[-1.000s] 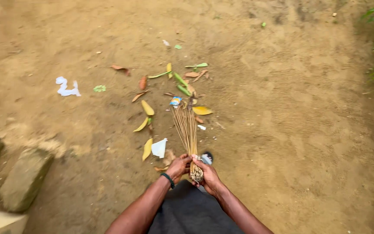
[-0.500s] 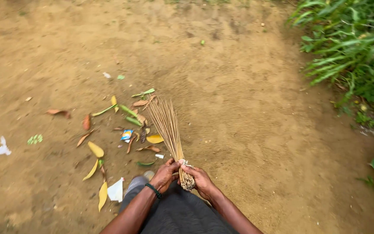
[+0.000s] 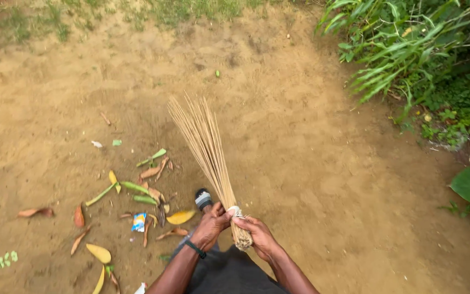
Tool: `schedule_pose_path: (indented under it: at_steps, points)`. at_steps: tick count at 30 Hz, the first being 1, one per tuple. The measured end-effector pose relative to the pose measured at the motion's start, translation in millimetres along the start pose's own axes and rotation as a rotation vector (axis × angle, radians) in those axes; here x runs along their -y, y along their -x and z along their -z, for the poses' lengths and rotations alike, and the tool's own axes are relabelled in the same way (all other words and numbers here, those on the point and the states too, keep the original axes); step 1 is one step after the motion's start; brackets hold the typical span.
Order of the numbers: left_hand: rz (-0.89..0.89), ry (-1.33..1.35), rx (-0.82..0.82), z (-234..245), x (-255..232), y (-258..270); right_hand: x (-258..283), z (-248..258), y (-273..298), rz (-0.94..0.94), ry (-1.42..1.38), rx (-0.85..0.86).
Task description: Sweeping dry leaves and debris from a dirt ground using a handheld stick broom.
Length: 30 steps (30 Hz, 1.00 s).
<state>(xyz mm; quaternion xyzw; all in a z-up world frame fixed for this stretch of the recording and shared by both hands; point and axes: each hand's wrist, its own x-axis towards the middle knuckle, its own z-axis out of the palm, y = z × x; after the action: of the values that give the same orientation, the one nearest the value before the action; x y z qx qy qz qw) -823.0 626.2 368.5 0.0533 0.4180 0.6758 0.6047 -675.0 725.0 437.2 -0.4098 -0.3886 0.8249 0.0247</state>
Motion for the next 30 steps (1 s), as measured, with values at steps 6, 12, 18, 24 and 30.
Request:
schedule_pose_path:
  at_steps: [6,12,18,24,30]
  points:
    - [-0.052,-0.125,0.082,11.1,-84.5,-116.5,95.8,3.7,-113.6,0.039,0.038,0.073]
    - [-0.153,-0.233,0.045,19.3,-193.3,-217.5,195.2,-15.8,-217.3,0.017,0.186,0.064]
    - [-0.227,-0.265,-0.082,25.2,-277.6,-266.1,280.0,-65.9,-282.8,-0.017,0.008,0.219]
    - [-0.018,-0.026,-0.304,56.5,-322.3,-324.9,327.9,-85.8,-399.0,-0.204,0.135,0.232]
    - [-0.080,0.147,-0.415,103.8,-341.6,-415.8,403.5,-98.8,-521.3,-0.341,0.257,0.337]
